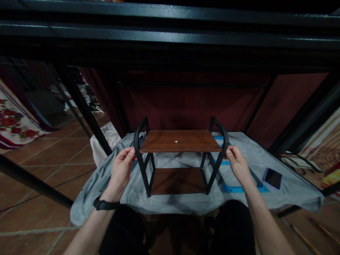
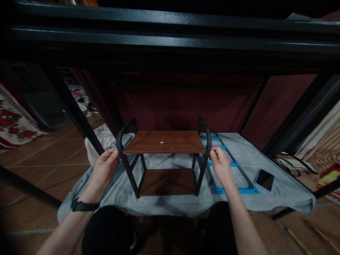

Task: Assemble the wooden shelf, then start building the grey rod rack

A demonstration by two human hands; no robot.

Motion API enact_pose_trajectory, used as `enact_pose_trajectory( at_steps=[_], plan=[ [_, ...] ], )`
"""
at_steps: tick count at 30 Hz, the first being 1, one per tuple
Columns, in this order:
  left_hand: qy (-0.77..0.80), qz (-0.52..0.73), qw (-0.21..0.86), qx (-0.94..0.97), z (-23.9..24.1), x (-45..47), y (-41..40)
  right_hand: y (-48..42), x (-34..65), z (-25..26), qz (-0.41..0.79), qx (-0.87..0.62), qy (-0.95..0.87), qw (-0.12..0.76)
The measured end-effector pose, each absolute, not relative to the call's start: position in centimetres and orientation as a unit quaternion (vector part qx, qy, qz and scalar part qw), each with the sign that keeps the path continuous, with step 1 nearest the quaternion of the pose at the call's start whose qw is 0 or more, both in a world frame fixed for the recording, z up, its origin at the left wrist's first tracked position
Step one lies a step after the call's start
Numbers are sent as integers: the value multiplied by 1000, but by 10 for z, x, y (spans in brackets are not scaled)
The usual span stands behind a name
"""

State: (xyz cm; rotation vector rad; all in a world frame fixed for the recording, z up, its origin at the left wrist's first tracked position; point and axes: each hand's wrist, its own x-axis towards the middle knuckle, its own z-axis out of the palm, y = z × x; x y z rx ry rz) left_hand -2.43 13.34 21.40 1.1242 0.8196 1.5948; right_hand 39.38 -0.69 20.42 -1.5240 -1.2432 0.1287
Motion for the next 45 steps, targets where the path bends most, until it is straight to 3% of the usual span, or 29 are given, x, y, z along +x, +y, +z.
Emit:
enact_pose_trajectory(
  at_steps=[14, 45],
  plan=[
    [339, 653, 494, 463, 209, -25, 131, -7, 395, 195, 95, -609, -506, 604],
    [371, 673, 446, 459, 201, -25, 140, -6, 393, 203, 123, -616, -508, 590]
  ],
)
